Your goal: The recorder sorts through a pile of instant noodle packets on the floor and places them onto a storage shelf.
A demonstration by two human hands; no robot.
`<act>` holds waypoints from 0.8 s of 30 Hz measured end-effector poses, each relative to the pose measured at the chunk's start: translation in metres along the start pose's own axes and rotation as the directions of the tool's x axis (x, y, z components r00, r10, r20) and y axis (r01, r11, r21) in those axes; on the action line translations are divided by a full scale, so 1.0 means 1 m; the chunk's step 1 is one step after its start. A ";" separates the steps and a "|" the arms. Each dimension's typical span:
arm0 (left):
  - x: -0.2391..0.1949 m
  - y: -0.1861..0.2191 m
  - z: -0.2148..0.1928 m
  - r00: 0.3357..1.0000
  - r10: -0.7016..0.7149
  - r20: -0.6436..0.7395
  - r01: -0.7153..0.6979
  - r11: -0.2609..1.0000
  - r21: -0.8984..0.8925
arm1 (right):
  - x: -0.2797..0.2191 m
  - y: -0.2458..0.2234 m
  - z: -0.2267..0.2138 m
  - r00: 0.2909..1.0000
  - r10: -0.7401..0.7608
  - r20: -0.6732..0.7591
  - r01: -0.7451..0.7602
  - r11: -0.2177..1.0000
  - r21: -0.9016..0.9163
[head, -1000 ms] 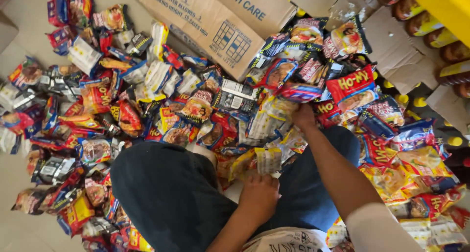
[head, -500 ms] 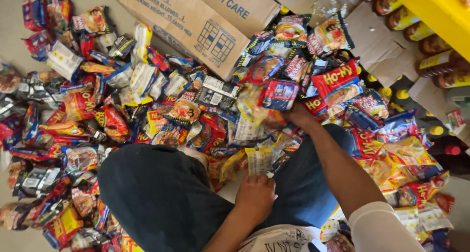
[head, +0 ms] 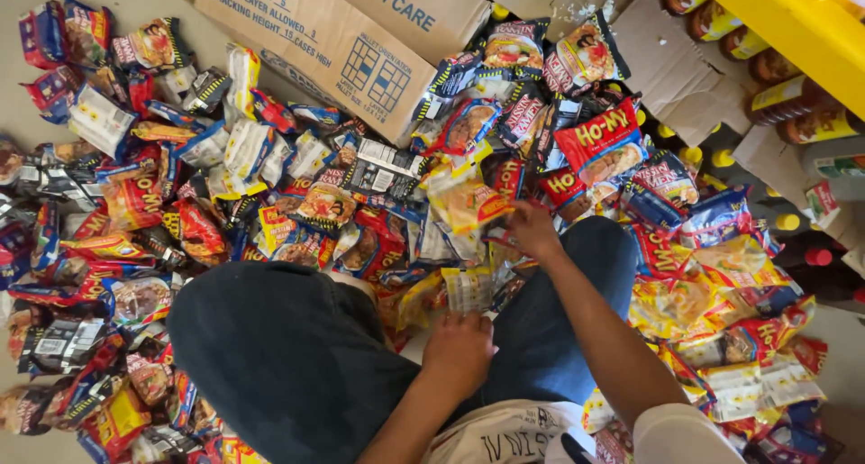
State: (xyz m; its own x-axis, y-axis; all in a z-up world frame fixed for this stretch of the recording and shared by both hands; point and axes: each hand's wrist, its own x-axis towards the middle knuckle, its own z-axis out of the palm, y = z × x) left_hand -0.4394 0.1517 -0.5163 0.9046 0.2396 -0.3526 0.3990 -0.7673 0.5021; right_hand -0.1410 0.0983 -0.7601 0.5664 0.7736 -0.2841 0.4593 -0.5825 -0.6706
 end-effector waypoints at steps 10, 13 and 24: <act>0.018 0.012 0.009 0.987 0.033 -0.155 -0.027 0.999 0.036 | 0.001 -0.059 -0.015 0.962 -0.140 0.236 0.054 0.940 0.337; 0.002 0.030 -0.037 0.934 0.128 -0.333 -0.160 0.985 -0.070 | -0.004 -0.063 -0.020 0.953 -0.205 0.222 0.156 0.963 0.219; -0.108 -0.154 -0.014 0.174 -0.729 -0.662 0.188 0.684 -0.704 | 0.008 -0.038 0.002 0.969 -0.122 0.217 0.163 0.969 -0.184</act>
State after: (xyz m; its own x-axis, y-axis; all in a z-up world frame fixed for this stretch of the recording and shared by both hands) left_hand -0.5965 0.2521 -0.5446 -0.0343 0.9948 0.0955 0.5493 -0.0611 0.8334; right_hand -0.1548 0.1270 -0.7381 0.3442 0.8743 -0.3423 0.6635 -0.4844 -0.5702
